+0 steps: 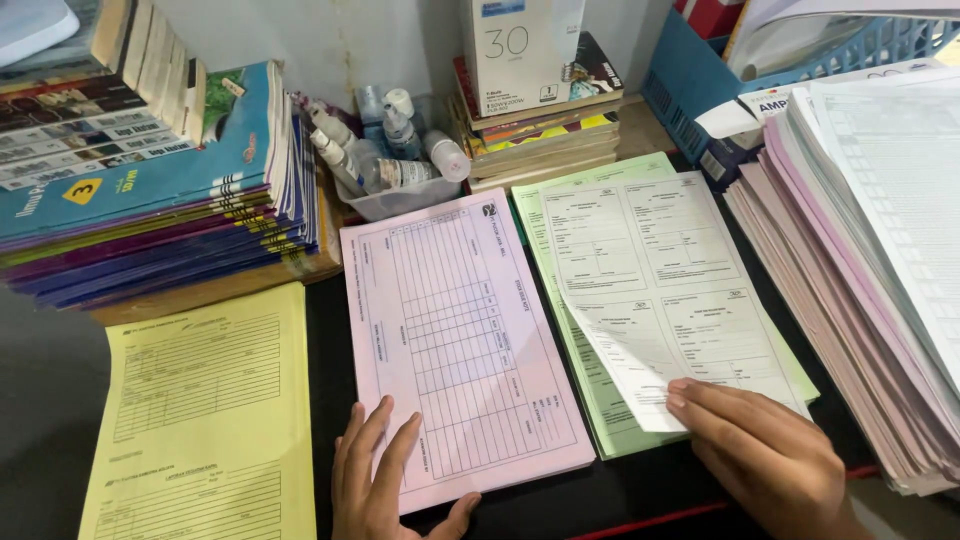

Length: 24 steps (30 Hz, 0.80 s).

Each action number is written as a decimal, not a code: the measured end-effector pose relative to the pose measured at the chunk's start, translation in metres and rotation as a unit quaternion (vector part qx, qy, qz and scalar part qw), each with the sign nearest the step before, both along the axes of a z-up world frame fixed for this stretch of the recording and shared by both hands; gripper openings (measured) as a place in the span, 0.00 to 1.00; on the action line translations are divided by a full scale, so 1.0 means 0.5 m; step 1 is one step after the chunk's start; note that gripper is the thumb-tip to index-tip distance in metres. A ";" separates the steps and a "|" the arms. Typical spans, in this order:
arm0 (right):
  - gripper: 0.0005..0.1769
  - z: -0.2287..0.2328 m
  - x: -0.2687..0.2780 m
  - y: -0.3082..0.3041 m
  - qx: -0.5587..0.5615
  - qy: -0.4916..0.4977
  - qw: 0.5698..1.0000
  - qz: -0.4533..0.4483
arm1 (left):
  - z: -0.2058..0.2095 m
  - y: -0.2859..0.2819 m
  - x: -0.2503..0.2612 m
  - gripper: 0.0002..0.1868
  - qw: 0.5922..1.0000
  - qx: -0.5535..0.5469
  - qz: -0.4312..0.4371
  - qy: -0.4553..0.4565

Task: Sorting and organizing various colored paper forms on a desk

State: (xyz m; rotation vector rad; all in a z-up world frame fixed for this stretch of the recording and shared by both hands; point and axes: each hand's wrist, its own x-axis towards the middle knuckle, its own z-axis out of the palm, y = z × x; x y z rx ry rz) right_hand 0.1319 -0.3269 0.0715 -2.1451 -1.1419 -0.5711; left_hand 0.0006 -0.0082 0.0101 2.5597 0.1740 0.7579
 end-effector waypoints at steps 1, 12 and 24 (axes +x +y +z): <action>0.12 -0.002 -0.002 0.000 0.024 0.025 0.999 -0.024 | 0.004 -0.002 0.000 0.46 1.000 -0.001 0.008 0.000; 0.15 -0.032 -0.028 0.000 0.171 0.051 0.968 -0.178 | -0.001 0.001 -0.005 0.49 1.000 0.012 0.008 0.007; 0.08 -0.012 -0.009 0.010 0.081 -0.006 0.996 0.023 | -0.004 -0.013 -0.001 0.45 0.999 0.007 0.037 -0.009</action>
